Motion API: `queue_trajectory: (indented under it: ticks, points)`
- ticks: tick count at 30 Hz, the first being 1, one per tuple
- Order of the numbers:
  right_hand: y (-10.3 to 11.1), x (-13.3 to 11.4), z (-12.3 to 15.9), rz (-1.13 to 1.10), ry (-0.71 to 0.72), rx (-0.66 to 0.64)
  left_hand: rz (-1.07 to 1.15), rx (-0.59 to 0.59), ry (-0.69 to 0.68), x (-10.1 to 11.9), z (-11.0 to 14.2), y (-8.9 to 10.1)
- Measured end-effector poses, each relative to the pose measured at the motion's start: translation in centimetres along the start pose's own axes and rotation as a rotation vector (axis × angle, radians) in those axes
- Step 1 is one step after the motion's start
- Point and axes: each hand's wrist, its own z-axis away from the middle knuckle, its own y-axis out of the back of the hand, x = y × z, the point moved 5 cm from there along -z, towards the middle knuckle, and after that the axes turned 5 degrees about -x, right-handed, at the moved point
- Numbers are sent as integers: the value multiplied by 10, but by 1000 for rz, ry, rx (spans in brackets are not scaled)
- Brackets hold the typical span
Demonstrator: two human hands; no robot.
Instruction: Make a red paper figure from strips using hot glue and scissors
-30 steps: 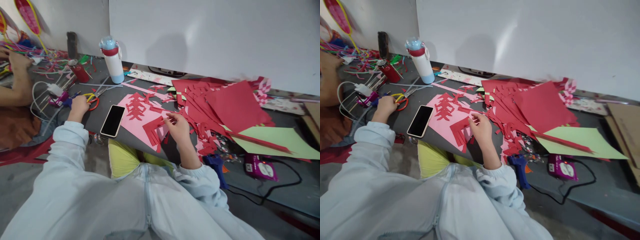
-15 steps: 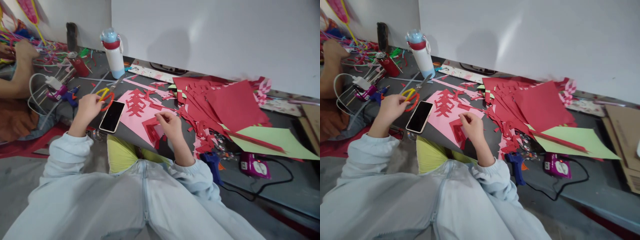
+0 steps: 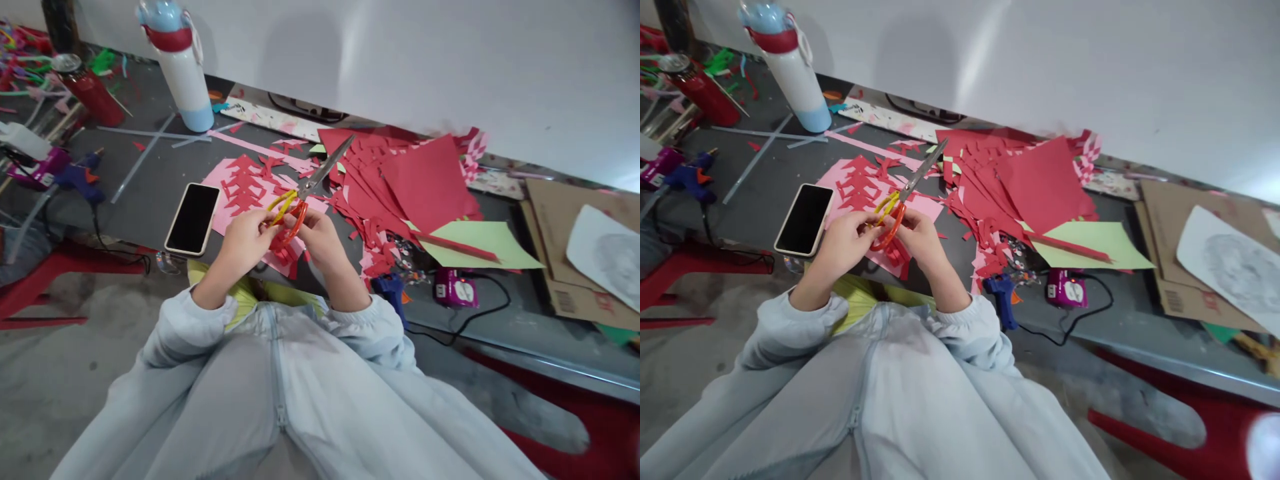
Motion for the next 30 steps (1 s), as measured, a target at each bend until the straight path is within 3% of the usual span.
queue_trajectory:
  ticks: [4, 8, 11, 15, 20, 26, 30]
  points:
    - [10, 1, 2, 140, 10, 21, -150, -43, -19, 16, 3, -11]
    - [28, -5, 13, 331, 23, 141, -313, -110, -119, 28, 7, -8]
    - [42, -14, 25, 433, -8, 182, -263, -6, -138, 20, 8, 7]
    - [62, -26, 42, 357, -72, 230, -153, 52, -111, -3, 6, 13]
    - [76, -26, 65, 192, -143, 195, -225, 2, -78, -21, -1, -6]
    - [82, -16, 92, 8, -220, 191, -472, -71, -55, -22, -13, -32]
    - [79, -9, 100, -4, -261, 133, -540, -42, -35, -21, -16, -39]
